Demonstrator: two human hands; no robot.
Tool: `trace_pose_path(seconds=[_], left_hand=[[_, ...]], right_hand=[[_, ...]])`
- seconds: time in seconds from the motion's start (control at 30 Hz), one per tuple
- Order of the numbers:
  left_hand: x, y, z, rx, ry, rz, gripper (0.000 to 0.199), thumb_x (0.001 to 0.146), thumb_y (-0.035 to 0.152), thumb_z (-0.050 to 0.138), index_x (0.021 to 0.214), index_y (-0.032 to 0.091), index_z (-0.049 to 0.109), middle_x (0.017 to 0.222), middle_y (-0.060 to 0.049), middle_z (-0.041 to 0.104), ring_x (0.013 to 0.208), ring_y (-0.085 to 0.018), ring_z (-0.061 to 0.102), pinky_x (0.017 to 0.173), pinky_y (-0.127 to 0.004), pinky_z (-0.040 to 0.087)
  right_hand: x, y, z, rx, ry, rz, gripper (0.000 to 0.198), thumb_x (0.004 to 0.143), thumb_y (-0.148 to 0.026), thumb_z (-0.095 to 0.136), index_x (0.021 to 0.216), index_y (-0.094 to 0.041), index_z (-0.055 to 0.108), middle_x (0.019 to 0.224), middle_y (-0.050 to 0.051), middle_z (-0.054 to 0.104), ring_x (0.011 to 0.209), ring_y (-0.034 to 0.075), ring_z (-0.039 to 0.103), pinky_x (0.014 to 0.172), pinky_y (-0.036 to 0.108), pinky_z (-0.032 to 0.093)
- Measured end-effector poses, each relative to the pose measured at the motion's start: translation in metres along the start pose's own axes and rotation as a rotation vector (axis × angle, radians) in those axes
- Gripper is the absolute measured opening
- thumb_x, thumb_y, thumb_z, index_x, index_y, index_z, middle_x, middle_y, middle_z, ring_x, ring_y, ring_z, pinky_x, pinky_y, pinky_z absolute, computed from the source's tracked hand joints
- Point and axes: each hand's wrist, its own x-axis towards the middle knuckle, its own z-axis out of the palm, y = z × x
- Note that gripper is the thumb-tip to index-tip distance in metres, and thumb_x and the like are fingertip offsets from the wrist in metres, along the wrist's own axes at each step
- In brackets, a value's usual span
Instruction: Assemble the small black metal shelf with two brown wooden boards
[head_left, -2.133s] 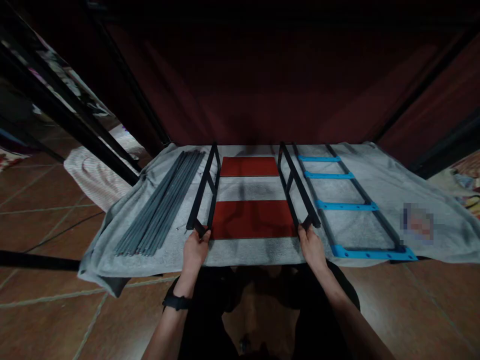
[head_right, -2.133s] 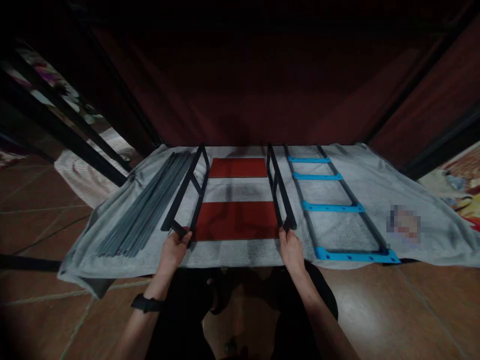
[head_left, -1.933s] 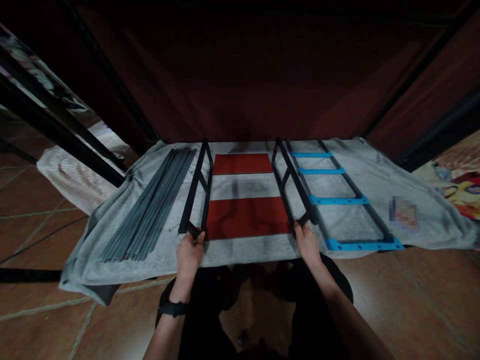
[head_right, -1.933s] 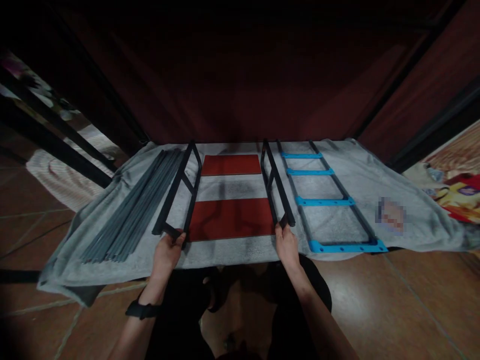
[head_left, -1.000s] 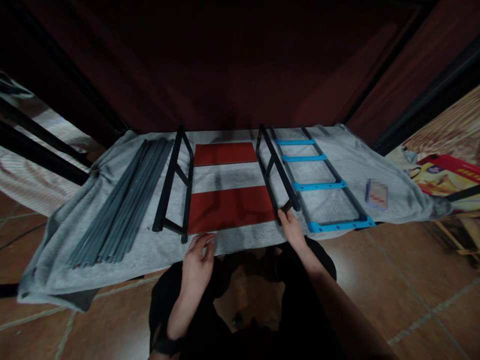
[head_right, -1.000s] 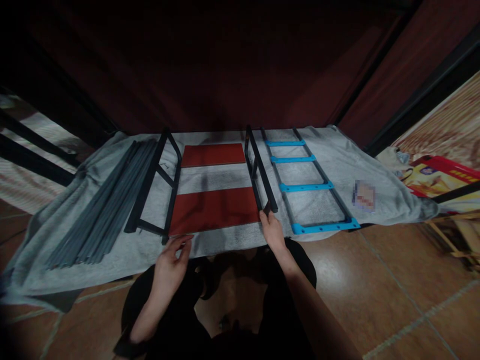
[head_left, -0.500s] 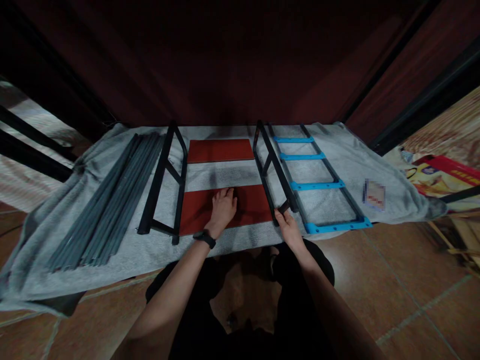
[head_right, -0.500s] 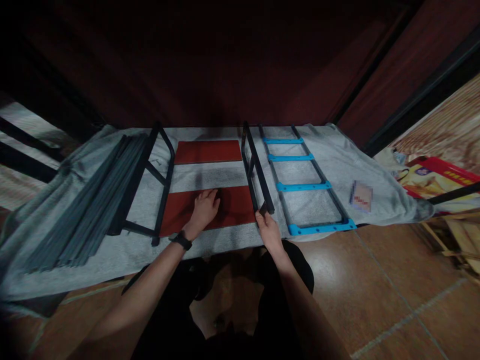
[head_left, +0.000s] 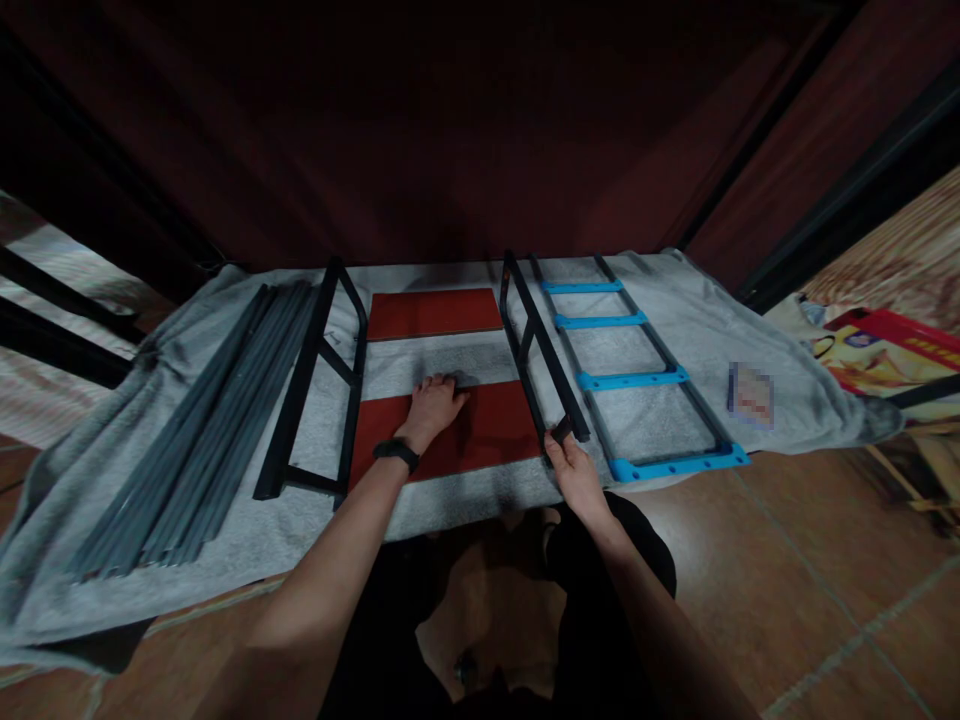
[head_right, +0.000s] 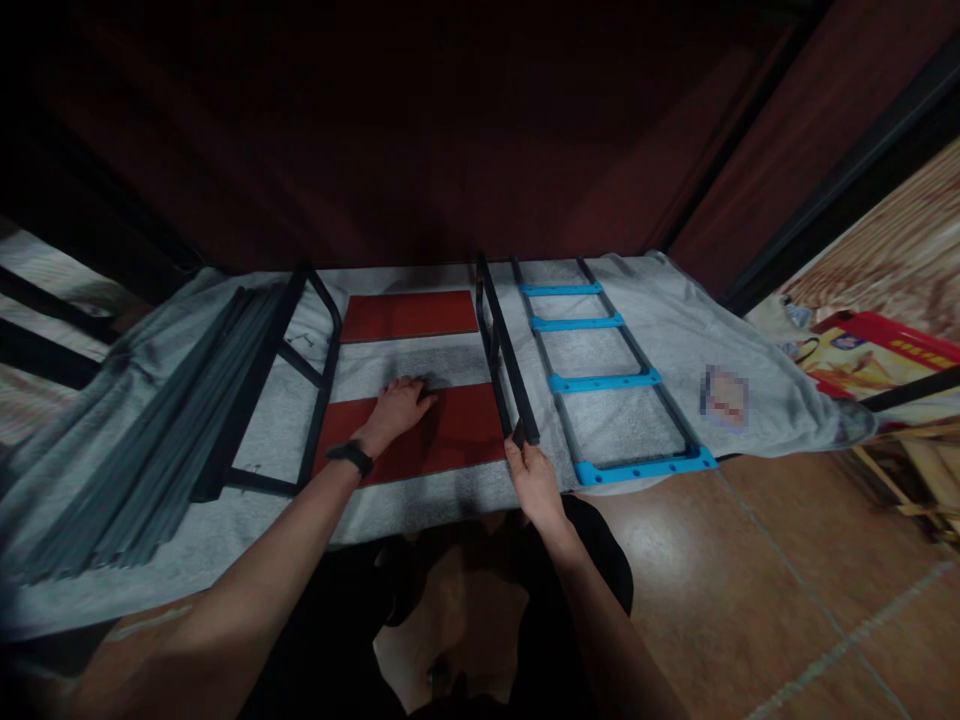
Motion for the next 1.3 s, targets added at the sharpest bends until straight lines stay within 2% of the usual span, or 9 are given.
trace_pose_path(seconds=[0.13,0.4,0.6,0.73,0.83,0.97,1.13,1.3], left_hand=[[0.014,-0.003,-0.008,-0.024,-0.106,0.02,0.042,0.091,0.049,0.049,0.11,0.014,0.065,0.119,-0.017,0.063,0.112,-0.032,0.057,0.094,-0.043,0.045],[0.016,0.003,-0.018,-0.008,-0.178,0.024,0.05,0.088,0.052,0.054,0.126,0.021,0.058,0.131,-0.014,0.061,0.121,-0.032,0.056,0.099,-0.044,0.044],[0.014,0.017,-0.041,-0.061,-0.237,-0.006,0.057,0.087,0.05,0.057,0.132,0.017,0.051,0.134,-0.017,0.06,0.125,-0.033,0.055,0.102,-0.044,0.041],[0.002,0.026,-0.056,-0.084,-0.147,-0.05,0.057,0.088,0.049,0.057,0.133,0.015,0.048,0.13,-0.018,0.062,0.122,-0.031,0.056,0.102,-0.044,0.039],[-0.014,0.033,-0.067,-0.046,-0.07,-0.032,0.049,0.09,0.048,0.057,0.127,0.015,0.054,0.125,-0.016,0.064,0.118,-0.031,0.057,0.102,-0.045,0.037],[-0.039,0.043,-0.082,0.034,0.013,0.013,0.036,0.087,0.044,0.064,0.112,0.018,0.063,0.117,-0.013,0.065,0.111,-0.03,0.058,0.098,-0.044,0.037],[-0.074,0.058,-0.094,0.071,0.167,0.042,0.031,0.086,0.039,0.067,0.107,0.017,0.063,0.113,-0.012,0.063,0.104,-0.028,0.058,0.094,-0.044,0.037],[-0.111,0.072,-0.1,0.086,0.224,0.069,0.027,0.085,0.039,0.069,0.1,0.018,0.062,0.107,-0.01,0.063,0.099,-0.026,0.058,0.09,-0.042,0.038]], right_hand=[[0.001,-0.001,0.0,-0.037,0.001,0.021,0.049,0.099,-0.049,0.035,0.122,-0.018,0.065,0.11,0.013,0.072,0.112,0.029,0.065,0.09,0.037,0.048],[0.001,-0.002,0.0,-0.087,0.004,0.034,0.05,0.1,-0.048,0.032,0.123,-0.017,0.063,0.111,0.014,0.072,0.108,0.028,0.066,0.087,0.034,0.048],[0.0,-0.001,0.002,-0.144,-0.016,0.032,0.055,0.1,-0.05,0.028,0.122,-0.013,0.063,0.103,0.017,0.073,0.103,0.029,0.068,0.08,0.033,0.047],[0.0,0.003,0.004,-0.143,-0.011,0.036,0.057,0.099,-0.052,0.027,0.123,-0.013,0.061,0.105,0.018,0.072,0.104,0.03,0.068,0.079,0.035,0.047],[0.001,0.005,0.004,-0.132,-0.011,0.041,0.058,0.098,-0.053,0.028,0.125,-0.012,0.06,0.106,0.018,0.072,0.106,0.03,0.067,0.08,0.035,0.047],[0.002,0.005,0.004,-0.113,-0.019,0.052,0.057,0.098,-0.052,0.029,0.128,-0.013,0.057,0.107,0.017,0.071,0.108,0.03,0.065,0.081,0.036,0.047],[0.001,0.007,0.002,-0.109,-0.029,0.02,0.052,0.097,-0.047,0.03,0.128,-0.014,0.057,0.109,0.017,0.071,0.107,0.031,0.065,0.084,0.037,0.046],[0.0,0.011,0.004,-0.161,-0.012,-0.016,0.045,0.096,-0.039,0.033,0.127,-0.015,0.055,0.105,0.016,0.071,0.102,0.03,0.066,0.083,0.038,0.046]])
